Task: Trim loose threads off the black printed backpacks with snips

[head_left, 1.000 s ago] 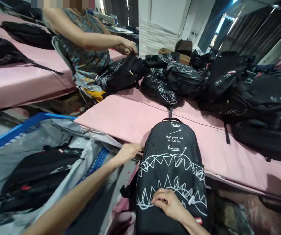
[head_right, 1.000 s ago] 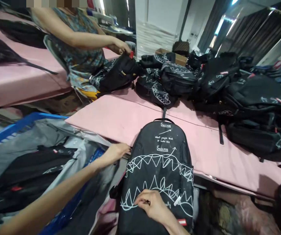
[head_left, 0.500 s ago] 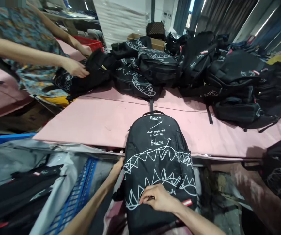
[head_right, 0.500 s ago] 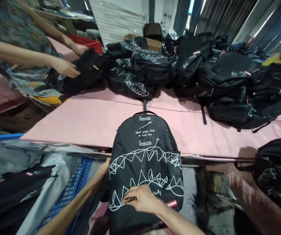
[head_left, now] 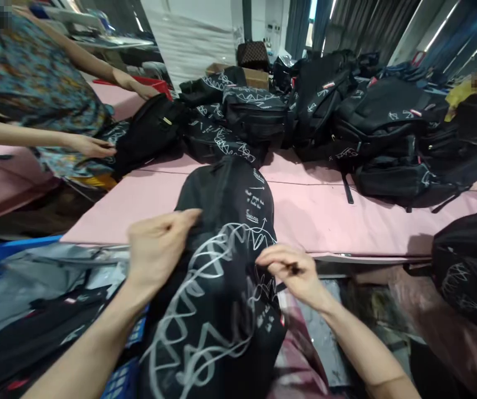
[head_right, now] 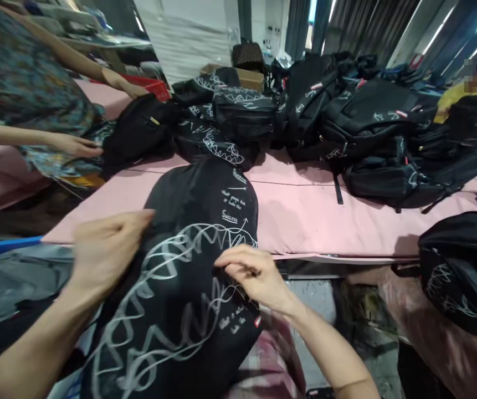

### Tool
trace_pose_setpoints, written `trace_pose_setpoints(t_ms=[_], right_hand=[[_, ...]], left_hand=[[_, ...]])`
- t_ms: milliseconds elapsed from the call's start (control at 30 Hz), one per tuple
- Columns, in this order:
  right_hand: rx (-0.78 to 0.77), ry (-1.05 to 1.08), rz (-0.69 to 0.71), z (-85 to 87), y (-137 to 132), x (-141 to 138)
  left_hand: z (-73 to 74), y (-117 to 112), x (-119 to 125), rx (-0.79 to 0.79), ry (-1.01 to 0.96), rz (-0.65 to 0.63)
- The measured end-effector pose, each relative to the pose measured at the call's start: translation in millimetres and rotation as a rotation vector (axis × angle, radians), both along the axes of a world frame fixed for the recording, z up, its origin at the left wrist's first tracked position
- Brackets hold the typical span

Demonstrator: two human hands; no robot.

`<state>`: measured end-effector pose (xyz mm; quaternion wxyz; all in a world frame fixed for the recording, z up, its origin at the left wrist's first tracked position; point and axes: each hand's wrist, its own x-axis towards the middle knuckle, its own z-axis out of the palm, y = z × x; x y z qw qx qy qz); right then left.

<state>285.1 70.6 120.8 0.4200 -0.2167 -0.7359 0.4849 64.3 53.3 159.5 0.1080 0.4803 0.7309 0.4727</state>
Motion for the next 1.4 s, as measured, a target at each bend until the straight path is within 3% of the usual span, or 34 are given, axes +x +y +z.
trace_pose_setpoints(t_ms=[100,167,233,367,433,567,667,800,900,1000,1067,1167,1233,1300,1400], right_hand=[[0.178,-0.095,-0.057,24.0,15,7],[0.239,-0.254,-0.014,29.1,18,12],[0.276,-0.412,0.035,31.1,18,17],[0.312,-0.704,0.116,40.7,16,28],[0.338,-0.837,0.162,47.0,13,28],[0.424,-0.980,0.171,48.1,-1,16],[0.385,-0.775,0.251,36.2,-13,5],[0.158,-0.464,0.341,19.6,-19,-3],[0.145,-0.397,0.308,15.3,-20,2],[0.271,-0.414,0.226,13.9,-22,13],[0.373,-0.437,0.176,11.6,-25,20],[0.566,-0.515,0.128,6.1,-33,21],[0.720,-0.558,0.122,2.4,-39,15],[0.862,-0.563,0.136,-0.6,-46,8],[1.004,-0.557,0.164,-4.3,-54,0]], left_hand=[[16.1,14,32,-0.170,0.034,-0.339],[12.1,19,41,-0.266,0.008,-0.542],[6.7,20,39,-0.247,0.076,-0.659],[6.4,23,25,-0.036,0.640,-0.821],[9.0,26,25,-0.037,0.867,-0.906],[8.1,27,43,-0.178,1.135,-0.895],[-0.5,22,60,-0.300,1.185,-0.824],[-13.8,19,62,-0.271,1.195,-0.694],[-14.6,11,46,-0.183,1.039,-0.717],[-8.2,-18,33,-0.095,0.639,-0.711],[-5.7,-47,31,-0.279,0.237,-0.673],[-10.8,-83,34,-0.850,-0.515,-0.682],[-19.0,-92,37,-1.056,-0.910,-0.601],[-28.1,-90,39,-1.100,-1.058,-0.466],[-38.7,-84,42,-1.059,-1.031,-0.327]])
